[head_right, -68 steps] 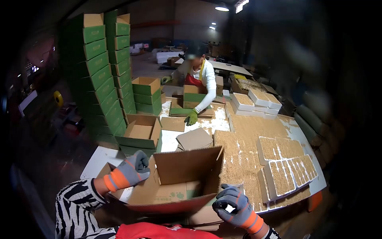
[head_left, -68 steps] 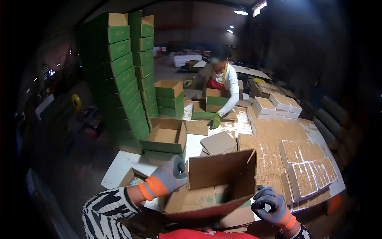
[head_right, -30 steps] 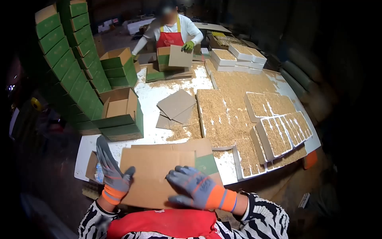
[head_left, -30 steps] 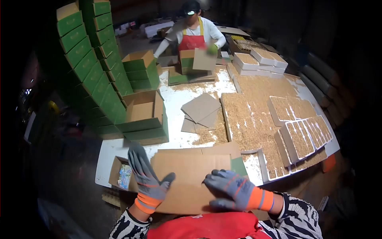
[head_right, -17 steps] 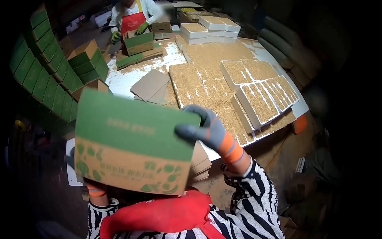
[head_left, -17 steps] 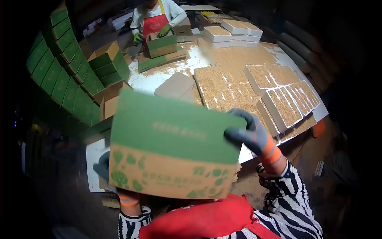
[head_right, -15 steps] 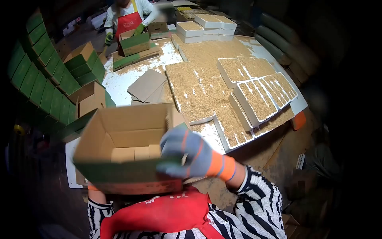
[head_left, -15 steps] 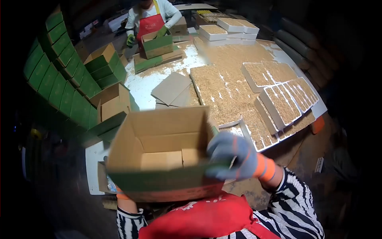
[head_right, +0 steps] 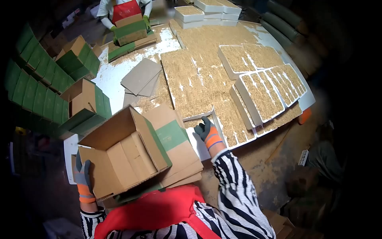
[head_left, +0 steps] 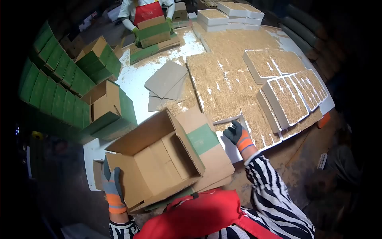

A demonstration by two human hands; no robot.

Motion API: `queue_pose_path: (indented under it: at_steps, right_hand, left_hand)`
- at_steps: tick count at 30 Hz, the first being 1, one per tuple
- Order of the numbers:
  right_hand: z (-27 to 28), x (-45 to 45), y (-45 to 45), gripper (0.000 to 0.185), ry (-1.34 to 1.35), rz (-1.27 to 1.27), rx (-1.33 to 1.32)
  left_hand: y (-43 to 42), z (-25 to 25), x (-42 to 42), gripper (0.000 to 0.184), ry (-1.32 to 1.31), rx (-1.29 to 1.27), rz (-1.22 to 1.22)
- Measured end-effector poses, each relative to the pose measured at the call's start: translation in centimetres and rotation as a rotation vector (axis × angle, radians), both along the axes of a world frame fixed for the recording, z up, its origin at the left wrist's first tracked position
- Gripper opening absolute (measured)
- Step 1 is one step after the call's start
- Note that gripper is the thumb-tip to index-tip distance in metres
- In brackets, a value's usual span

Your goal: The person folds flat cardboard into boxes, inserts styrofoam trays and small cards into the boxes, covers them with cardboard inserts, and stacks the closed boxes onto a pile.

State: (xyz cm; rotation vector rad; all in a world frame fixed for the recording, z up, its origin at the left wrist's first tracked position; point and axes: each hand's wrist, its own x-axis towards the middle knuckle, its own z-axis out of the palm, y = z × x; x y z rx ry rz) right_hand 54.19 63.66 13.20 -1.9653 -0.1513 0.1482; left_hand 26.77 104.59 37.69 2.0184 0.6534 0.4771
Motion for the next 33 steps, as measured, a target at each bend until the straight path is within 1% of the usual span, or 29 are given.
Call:
queue_pose_path:
  at_steps: [1,2,3,5,7,8,10,13,14,15,16,18,19,20,21,22,23,24,25,27,29,31,33]
  right_hand:
    - [0.8,1.0,1.4,0.07,0.071,-0.032,-0.088]
    - [-0.1,2.2,2.7,0.074,0.002,-0.055,-0.065]
    - [-2.2,3.6,3.9,0.079,-0.067,-0.075,-0.041]
    - [-4.4,5.6,5.6,0.079,-0.066,-0.105,-0.004]
    - [-1.0,6.0,7.1,0.079,0.17,-0.106,0.049]
    - [-1.2,7.5,7.7,0.081,0.19,-0.113,-0.026]
    - [-1.9,9.6,8.4,0.083,0.677,-0.344,0.819]
    - [0.0,10.6,11.6,0.08,0.738,-0.458,1.432]
    - [-3.1,10.9,12.0,0.075,0.167,-0.352,0.804]
    - [-3.7,10.4,12.1,0.069,-0.371,-0.213,0.155]
    - [-3.8,11.0,10.8,0.065,-0.239,-0.103,-0.091]
    - [0.4,13.4,12.3,0.063,0.248,-0.395,0.83]
    - [1.5,13.9,12.6,0.063,0.504,-0.533,1.279]
    - [1.5,13.4,11.8,0.063,0.298,-0.366,1.017]
    - [1.9,12.7,11.0,0.063,0.07,-0.262,0.764]
    - [2.7,13.1,10.1,0.062,0.141,-0.243,0.945]
    - [5.2,12.5,8.9,0.058,0.165,-0.218,0.946]
    - [7.7,11.8,7.7,0.054,0.188,-0.193,0.947]
    - [12.3,11.6,6.7,0.048,0.478,-0.15,1.288]
    - [18.0,9.6,5.0,0.047,0.422,-0.051,1.241]
    - [22.5,7.1,3.0,0.049,0.301,0.093,1.162]
    - [28.9,1.9,2.8,0.05,0.335,0.195,1.053]
    - [31.8,-1.6,2.7,0.049,0.328,0.193,0.996]
  left_hand:
    - [-0.6,-0.2,0.3,0.05,-0.016,0.082,0.033]
    - [-0.2,-0.9,0.0,0.048,-0.01,0.059,0.029]
    - [0.0,-1.0,-0.1,0.048,-0.001,0.061,0.034]
    - [0.1,-0.9,-0.2,0.048,0.025,0.064,0.045]
    - [-0.4,-0.3,0.0,0.048,0.01,-0.007,0.082]
    - [-0.7,-0.2,0.0,0.049,0.001,-0.044,0.103]
    - [-0.3,-1.3,-0.6,0.051,0.018,-0.044,0.15]
    - [-0.3,-1.1,-0.4,0.049,0.029,-0.079,0.163]
    - [-0.7,-0.8,-0.4,0.047,0.038,-0.102,0.156]
    - [-1.1,-0.3,-0.1,0.046,0.051,-0.091,0.164]
    - [-1.6,0.2,0.4,0.046,0.063,-0.08,0.168]
    - [-1.4,0.0,0.4,0.047,0.087,-0.034,0.177]
    - [-0.8,-0.7,0.0,0.049,0.106,-0.002,0.182]
    - [-0.7,-1.0,-0.4,0.05,0.128,0.025,0.183]
    - [-0.7,-1.0,-0.4,0.05,0.118,0.025,0.149]
    - [-0.6,-0.8,-0.1,0.05,0.103,0.026,0.118]
    - [-0.6,-0.4,0.1,0.051,0.091,0.026,0.087]
    - [-0.9,-0.1,0.3,0.052,0.049,-0.052,0.093]
    - [-1.4,0.1,0.6,0.053,0.007,-0.133,0.098]
    - [-2.1,-0.1,1.3,0.056,-0.115,-0.298,0.076]
    - [-1.9,-1.8,1.9,0.058,-0.271,-0.456,0.046]
    - [-1.9,-1.6,2.7,0.061,-0.282,-0.388,-0.014]
    - [-1.4,-2.4,2.8,0.059,-0.312,-0.478,-0.02]
